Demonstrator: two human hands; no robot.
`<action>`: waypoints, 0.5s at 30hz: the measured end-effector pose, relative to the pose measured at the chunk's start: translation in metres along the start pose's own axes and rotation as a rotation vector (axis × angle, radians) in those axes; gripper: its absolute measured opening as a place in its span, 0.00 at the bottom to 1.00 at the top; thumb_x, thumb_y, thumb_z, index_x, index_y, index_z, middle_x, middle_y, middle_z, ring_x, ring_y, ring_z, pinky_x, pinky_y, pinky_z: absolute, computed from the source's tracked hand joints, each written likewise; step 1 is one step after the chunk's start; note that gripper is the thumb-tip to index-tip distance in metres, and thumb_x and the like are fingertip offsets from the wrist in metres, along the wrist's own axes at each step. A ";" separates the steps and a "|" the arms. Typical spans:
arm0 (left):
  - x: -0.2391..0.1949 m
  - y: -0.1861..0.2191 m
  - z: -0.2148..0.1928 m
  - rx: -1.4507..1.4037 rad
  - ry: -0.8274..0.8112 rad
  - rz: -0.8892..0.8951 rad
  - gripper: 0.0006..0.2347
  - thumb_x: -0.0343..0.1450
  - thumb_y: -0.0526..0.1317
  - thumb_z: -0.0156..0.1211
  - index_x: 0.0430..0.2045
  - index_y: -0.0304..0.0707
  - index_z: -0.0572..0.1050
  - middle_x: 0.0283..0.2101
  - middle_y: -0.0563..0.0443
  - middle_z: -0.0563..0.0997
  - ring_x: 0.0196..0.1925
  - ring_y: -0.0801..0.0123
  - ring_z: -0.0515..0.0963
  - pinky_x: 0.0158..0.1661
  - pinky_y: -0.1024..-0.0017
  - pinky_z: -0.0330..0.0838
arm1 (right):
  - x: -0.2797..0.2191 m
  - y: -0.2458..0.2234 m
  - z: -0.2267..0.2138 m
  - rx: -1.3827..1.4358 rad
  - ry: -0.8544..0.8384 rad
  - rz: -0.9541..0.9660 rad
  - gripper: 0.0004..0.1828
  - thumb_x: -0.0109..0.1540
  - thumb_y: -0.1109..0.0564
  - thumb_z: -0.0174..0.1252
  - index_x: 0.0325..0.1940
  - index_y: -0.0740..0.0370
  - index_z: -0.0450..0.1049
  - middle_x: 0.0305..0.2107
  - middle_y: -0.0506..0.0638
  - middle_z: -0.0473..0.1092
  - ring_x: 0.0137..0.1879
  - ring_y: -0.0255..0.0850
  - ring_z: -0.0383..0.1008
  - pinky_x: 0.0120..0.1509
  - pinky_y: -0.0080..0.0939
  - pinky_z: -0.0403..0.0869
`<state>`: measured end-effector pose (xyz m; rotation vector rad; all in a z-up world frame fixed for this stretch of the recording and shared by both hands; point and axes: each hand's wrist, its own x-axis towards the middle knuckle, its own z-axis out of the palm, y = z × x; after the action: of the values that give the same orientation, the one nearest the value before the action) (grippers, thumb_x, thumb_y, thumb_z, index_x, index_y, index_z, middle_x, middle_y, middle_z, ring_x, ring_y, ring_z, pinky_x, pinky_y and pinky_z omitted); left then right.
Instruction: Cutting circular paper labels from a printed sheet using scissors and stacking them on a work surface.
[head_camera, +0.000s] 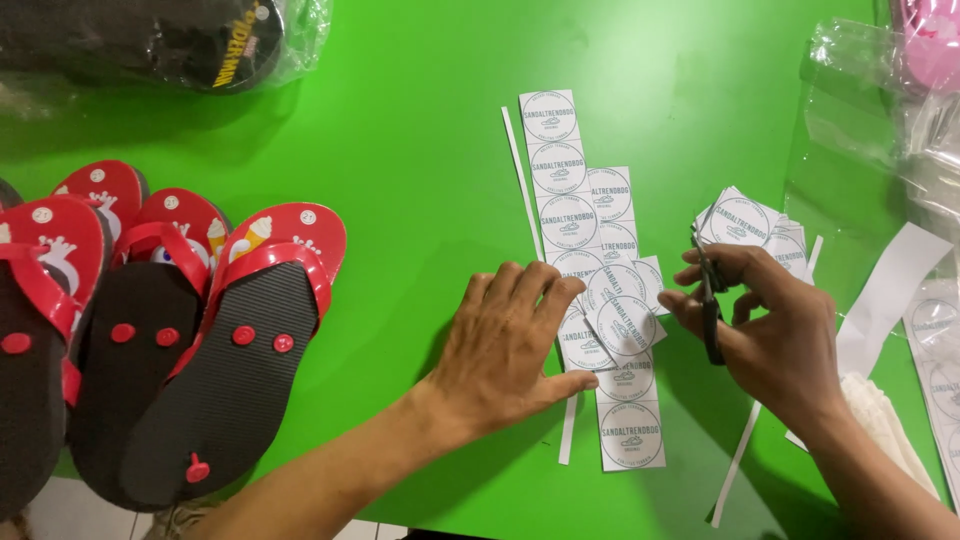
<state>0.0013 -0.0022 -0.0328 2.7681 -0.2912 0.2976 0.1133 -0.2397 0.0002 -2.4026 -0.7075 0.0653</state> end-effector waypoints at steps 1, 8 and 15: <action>-0.001 -0.003 0.000 0.006 0.003 -0.005 0.38 0.59 0.69 0.71 0.54 0.42 0.69 0.48 0.46 0.73 0.46 0.60 0.71 0.45 0.60 0.68 | 0.012 -0.002 0.001 0.003 -0.001 -0.008 0.26 0.55 0.54 0.72 0.54 0.60 0.74 0.41 0.50 0.80 0.42 0.37 0.81 0.32 0.34 0.73; -0.004 -0.008 0.012 0.029 0.000 -0.052 0.38 0.60 0.70 0.68 0.54 0.44 0.68 0.53 0.44 0.69 0.49 0.59 0.68 0.46 0.59 0.69 | 0.116 -0.007 0.020 -0.072 -0.124 -0.218 0.30 0.56 0.53 0.72 0.59 0.64 0.72 0.49 0.58 0.78 0.35 0.46 0.76 0.34 0.45 0.76; -0.004 -0.009 0.013 0.077 -0.004 -0.058 0.38 0.58 0.73 0.68 0.51 0.43 0.70 0.51 0.46 0.69 0.45 0.60 0.67 0.43 0.62 0.68 | 0.205 -0.035 0.047 -0.064 -0.217 -0.360 0.27 0.55 0.59 0.73 0.57 0.59 0.73 0.50 0.55 0.76 0.54 0.51 0.75 0.56 0.56 0.72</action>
<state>0.0017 0.0018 -0.0483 2.8475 -0.2046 0.2954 0.2619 -0.0871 0.0075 -2.3110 -1.2489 0.1578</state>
